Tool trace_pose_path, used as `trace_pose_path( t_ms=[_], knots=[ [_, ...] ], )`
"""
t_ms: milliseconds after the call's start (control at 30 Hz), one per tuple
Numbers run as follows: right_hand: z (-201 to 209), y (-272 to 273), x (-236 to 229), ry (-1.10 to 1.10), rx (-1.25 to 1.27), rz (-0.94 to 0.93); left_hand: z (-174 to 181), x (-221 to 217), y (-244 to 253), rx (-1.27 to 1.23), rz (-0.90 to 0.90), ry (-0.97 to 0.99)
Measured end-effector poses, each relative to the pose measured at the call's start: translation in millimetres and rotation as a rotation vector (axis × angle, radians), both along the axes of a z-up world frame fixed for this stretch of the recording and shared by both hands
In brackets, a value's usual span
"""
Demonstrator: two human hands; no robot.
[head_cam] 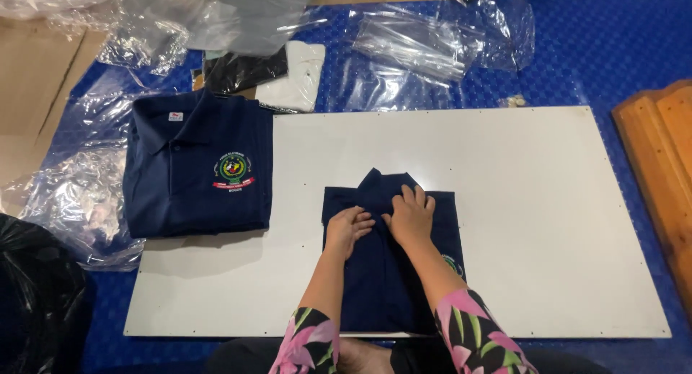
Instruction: Folding a navy blue polo shirt on a white board surface
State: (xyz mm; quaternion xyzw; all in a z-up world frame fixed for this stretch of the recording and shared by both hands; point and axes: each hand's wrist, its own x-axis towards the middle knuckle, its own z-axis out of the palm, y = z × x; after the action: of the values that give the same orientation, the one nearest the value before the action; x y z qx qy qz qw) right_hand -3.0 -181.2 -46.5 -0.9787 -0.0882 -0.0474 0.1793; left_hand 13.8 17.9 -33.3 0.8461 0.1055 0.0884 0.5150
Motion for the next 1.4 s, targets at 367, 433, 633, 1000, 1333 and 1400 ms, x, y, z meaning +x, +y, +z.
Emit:
trace_pose_path(
  t_ms=[367,433,633,1000,1333,1400],
  knots=[
    [-1.4,43.3,-1.2,-0.368,0.156,0.393,6.8,-11.2,-2.4,-0.583,0.038,0.264],
    [9.5,48.1,14.5,-0.404,0.171,0.429,10.9,-8.0,-5.1,-0.636,0.042,0.285],
    [55.4,39.0,110.9,-0.230,-0.031,0.440,-4.9,-5.2,-8.6,-0.770,0.161,0.414],
    [87.4,66.3,186.3,0.991,0.396,0.603,-6.2,-15.8,8.7,-1.132,0.219,0.493],
    [86.9,60.6,170.2,0.588,0.167,0.622,-24.6,-14.5,8.2,-1.167,0.209,0.447],
    [97.1,63.7,173.0,0.836,0.228,0.623,-6.1,-14.6,8.8,-1.280,0.173,0.415]
  ],
)
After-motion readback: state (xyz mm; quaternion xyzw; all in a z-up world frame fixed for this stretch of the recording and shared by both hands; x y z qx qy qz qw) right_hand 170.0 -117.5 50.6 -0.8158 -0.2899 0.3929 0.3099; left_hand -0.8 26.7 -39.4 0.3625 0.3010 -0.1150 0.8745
